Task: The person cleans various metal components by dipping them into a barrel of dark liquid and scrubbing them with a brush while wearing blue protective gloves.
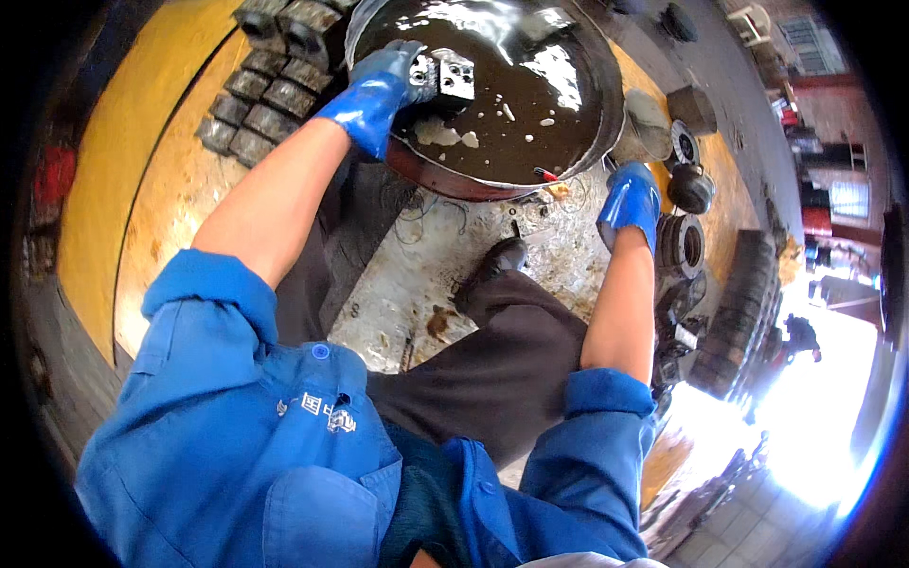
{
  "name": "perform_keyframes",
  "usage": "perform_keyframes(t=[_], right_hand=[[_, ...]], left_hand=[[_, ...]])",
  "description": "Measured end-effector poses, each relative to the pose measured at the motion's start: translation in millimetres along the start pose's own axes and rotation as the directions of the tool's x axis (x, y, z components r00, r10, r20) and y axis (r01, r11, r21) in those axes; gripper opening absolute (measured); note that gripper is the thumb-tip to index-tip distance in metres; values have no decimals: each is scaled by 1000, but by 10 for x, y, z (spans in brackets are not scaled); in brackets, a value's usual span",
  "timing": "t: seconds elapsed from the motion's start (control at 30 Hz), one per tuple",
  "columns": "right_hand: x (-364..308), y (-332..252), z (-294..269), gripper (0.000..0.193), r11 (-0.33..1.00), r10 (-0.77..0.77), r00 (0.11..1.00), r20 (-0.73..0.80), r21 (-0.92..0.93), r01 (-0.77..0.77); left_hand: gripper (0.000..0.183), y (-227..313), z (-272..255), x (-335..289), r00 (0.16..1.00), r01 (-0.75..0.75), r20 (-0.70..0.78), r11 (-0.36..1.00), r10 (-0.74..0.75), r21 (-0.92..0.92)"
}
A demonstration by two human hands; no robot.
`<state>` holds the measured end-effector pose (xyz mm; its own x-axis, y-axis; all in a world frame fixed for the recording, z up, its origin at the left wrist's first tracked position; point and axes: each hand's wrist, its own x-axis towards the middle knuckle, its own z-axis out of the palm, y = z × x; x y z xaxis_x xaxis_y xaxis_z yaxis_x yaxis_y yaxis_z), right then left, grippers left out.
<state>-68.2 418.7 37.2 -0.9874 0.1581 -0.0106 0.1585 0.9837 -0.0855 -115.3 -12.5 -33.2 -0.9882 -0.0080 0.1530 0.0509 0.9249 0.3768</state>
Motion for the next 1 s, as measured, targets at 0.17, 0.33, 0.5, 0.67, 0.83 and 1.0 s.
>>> perform_keyframes(t=[0.17,0.33,0.5,0.67,0.83,1.0], right_hand=[[237,396,228,24,975,96,995,25,197,-99],[519,103,189,27,974,78,992,99,-218,-55],[570,127,291,32,990,-23,997,79,-137,34],[598,142,477,40,992,48,997,67,-117,-40],[432,-495,11,44,980,111,992,-57,-160,-119],[439,-651,576,53,966,-225,965,133,-100,239]], left_hand=[[83,213,-84,44,994,40,93,991,-52,128],[82,170,-122,-2,982,109,140,988,-124,109],[82,214,-110,-42,995,80,59,993,-85,89],[70,164,-60,-135,996,-15,-87,1000,15,3],[80,202,-176,-159,998,50,25,998,-51,37],[83,257,-242,-144,997,40,68,999,-42,22]])
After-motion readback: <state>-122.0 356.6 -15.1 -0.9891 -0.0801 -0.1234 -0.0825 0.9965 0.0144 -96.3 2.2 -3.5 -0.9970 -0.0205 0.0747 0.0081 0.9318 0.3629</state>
